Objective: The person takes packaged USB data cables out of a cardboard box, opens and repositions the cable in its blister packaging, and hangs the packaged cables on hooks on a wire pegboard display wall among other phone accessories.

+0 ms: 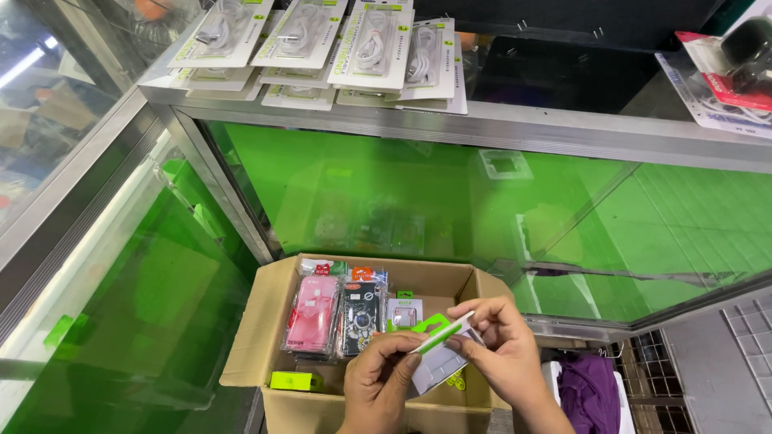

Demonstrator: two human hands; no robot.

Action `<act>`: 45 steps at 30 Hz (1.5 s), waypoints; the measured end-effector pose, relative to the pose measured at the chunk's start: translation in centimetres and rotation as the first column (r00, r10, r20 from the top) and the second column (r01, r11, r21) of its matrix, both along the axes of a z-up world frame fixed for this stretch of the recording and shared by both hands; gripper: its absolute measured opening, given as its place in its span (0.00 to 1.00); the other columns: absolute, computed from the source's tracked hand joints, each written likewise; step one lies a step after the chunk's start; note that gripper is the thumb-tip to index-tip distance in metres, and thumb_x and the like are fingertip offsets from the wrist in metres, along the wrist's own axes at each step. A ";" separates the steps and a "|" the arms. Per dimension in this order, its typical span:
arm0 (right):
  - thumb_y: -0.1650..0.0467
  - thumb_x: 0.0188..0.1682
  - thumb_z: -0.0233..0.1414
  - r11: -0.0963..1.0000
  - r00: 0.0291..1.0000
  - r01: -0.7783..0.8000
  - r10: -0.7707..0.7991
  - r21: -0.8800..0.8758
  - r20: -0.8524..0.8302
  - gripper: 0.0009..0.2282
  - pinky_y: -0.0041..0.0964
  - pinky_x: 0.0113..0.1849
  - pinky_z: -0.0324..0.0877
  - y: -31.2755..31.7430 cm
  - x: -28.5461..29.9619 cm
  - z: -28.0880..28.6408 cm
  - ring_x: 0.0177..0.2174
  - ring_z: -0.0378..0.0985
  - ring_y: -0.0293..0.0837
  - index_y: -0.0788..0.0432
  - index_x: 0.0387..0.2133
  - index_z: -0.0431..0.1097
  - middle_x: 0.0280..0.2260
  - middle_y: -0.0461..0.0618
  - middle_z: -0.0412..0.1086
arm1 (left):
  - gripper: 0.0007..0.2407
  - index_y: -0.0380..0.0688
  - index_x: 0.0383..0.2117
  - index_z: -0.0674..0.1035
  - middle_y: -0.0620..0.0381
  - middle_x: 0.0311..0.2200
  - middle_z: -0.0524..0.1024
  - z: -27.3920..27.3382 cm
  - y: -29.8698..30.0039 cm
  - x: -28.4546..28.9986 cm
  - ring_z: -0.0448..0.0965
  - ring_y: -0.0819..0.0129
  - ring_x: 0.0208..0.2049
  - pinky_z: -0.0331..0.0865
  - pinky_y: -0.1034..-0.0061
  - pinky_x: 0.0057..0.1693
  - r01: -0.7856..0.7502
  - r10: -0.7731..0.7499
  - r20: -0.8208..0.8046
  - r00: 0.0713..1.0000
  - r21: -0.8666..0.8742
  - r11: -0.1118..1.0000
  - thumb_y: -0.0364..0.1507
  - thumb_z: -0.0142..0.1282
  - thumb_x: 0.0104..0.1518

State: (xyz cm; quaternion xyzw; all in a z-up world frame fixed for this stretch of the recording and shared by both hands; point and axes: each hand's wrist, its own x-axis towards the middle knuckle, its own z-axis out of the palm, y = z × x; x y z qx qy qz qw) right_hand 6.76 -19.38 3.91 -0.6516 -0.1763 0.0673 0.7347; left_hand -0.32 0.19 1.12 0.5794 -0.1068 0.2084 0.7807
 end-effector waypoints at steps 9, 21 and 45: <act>0.86 0.47 0.60 0.994 0.996 0.085 -0.085 0.069 -0.009 0.17 0.35 0.42 0.74 -0.4 -0.2 -4.0 0.40 0.76 0.44 0.67 0.47 0.64 0.40 0.60 0.72 | 0.08 0.34 0.39 0.77 0.51 0.39 0.80 -2.0 -0.2 1.2 0.81 0.72 0.40 0.75 0.78 0.48 -0.136 0.086 -0.205 0.975 -0.243 0.961 0.13 0.58 0.56; 0.82 0.47 0.58 0.989 0.988 0.039 -0.060 0.145 0.143 0.29 0.43 0.55 0.70 -1.5 0.2 -3.8 0.52 0.74 0.47 0.63 0.62 0.57 0.51 0.57 0.70 | 0.36 0.38 0.66 0.55 0.45 0.63 0.64 5.0 1.0 1.1 0.70 0.60 0.61 0.60 0.68 0.66 -0.020 0.011 0.138 0.990 0.059 0.998 0.26 0.66 0.53; 0.78 0.53 0.50 0.969 0.987 -0.135 0.149 0.208 -0.052 0.11 0.37 0.50 0.71 -4.4 0.8 -2.5 0.47 0.76 0.40 0.68 0.48 0.70 0.48 0.55 0.74 | 0.33 0.43 0.70 0.59 0.42 0.66 0.66 1.8 1.9 0.6 0.67 0.54 0.67 0.58 0.66 0.67 0.139 -0.067 -0.204 0.977 0.360 0.922 0.28 0.64 0.57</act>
